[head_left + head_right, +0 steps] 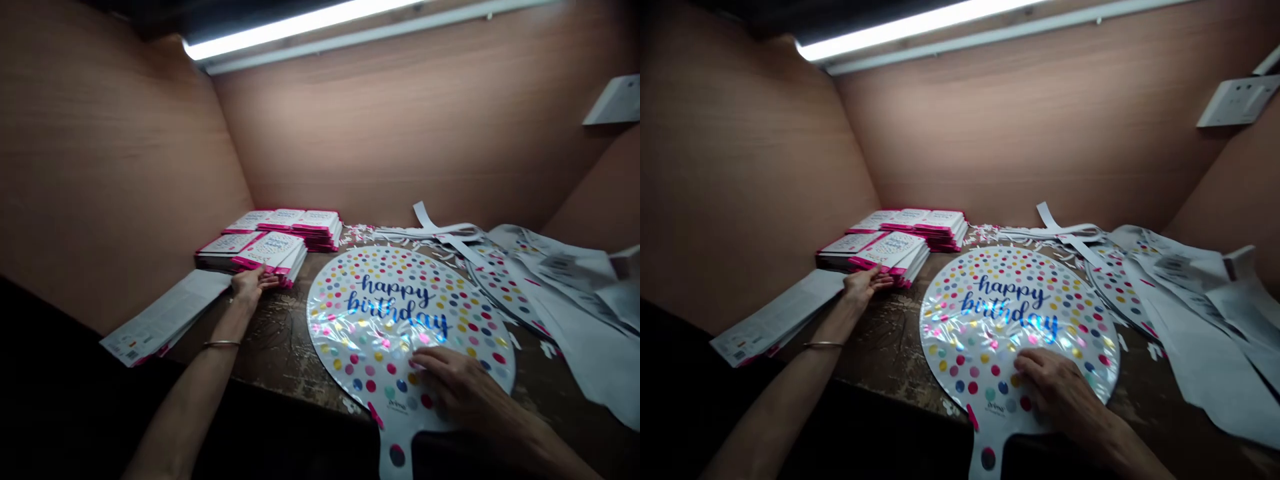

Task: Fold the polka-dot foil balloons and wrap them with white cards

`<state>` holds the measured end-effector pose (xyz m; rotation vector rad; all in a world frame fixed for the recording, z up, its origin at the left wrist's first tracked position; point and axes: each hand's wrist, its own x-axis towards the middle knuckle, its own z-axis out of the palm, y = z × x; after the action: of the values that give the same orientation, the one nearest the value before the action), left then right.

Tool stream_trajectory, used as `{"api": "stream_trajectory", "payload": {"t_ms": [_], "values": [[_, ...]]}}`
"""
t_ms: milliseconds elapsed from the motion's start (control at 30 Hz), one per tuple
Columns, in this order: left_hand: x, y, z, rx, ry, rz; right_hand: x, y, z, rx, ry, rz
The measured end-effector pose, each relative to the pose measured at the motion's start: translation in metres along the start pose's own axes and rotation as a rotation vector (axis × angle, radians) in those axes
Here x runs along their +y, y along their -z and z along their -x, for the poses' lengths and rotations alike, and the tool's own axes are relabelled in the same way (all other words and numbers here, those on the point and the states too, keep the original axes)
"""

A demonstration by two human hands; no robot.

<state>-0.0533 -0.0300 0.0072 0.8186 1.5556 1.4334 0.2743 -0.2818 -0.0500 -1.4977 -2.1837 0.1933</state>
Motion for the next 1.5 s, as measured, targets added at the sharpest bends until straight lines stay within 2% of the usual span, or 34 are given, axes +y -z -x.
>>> {"api": "stream_trajectory", "payload": {"t_ms": [67, 133, 200, 267, 367, 400, 467, 600, 767, 833, 900, 967, 1067, 1133, 1200, 1267, 1333, 1433, 1500], "values": [[-0.001, -0.002, 0.005, 0.01, -0.043, -0.085, -0.004, 0.002, 0.009, 0.056, -0.011, 0.022], [-0.006, -0.005, 0.019, -0.009, -0.162, -0.146, -0.01, 0.0, 0.017, 0.098, -0.038, 0.019], [-0.018, -0.013, 0.045, -0.114, -0.286, -0.187, -0.018, -0.005, 0.023, 0.12, -0.071, -0.013], [-0.037, -0.026, 0.079, -0.398, -0.41, -0.285, -0.028, -0.014, 0.025, 0.145, -0.104, -0.052], [-0.068, -0.047, 0.125, -1.01, -0.627, -0.551, -0.039, -0.028, 0.022, 0.141, -0.156, -0.127], [-0.077, -0.053, 0.135, -1.156, -0.694, -0.633, -0.041, -0.031, 0.019, 0.129, -0.174, -0.156], [-0.09, -0.059, 0.146, -1.294, -0.798, -0.749, -0.043, -0.035, 0.014, 0.09, -0.206, -0.217], [-0.098, -0.059, 0.145, -1.334, -0.905, -0.862, -0.04, -0.038, 0.007, 0.05, -0.235, -0.308], [-0.096, -0.059, 0.144, -1.358, -0.891, -0.878, -0.037, -0.04, -0.001, 0.064, -0.187, -0.287], [-0.093, -0.059, 0.14, -1.398, -0.853, -0.85, -0.035, -0.037, -0.008, 0.027, -0.226, -0.279], [-0.088, -0.059, 0.131, -1.489, -0.776, -0.786, -0.031, -0.03, -0.019, -0.022, -0.303, -0.319], [-0.08, -0.058, 0.122, -1.589, -0.657, -0.702, -0.024, -0.023, -0.031, -0.074, -0.409, -0.411], [-0.066, -0.059, 0.118, -1.657, -0.532, -0.673, -0.011, -0.015, -0.048, -0.151, -0.571, -0.573], [-0.06, -0.06, 0.124, -1.625, -0.532, -0.719, -0.004, -0.013, -0.055, -0.173, -0.635, -0.635], [-0.059, -0.063, 0.133, -1.519, -0.557, -0.758, -0.001, -0.011, -0.056, -0.168, -0.643, -0.661], [-0.06, -0.066, 0.141, -1.379, -0.578, -0.791, -0.002, -0.005, -0.052, -0.111, -0.57, -0.651], [-0.061, -0.069, 0.146, -1.277, -0.598, -0.837, -0.005, 0.004, -0.043, -0.019, -0.421, -0.587], [-0.059, -0.074, 0.15, -1.182, -0.622, -0.911, -0.009, 0.014, -0.028, 0.016, -0.146, -0.409], [-0.056, -0.077, 0.151, -1.152, -0.629, -0.946, -0.011, 0.012, -0.023, 0.03, -0.022, -0.252]]}}
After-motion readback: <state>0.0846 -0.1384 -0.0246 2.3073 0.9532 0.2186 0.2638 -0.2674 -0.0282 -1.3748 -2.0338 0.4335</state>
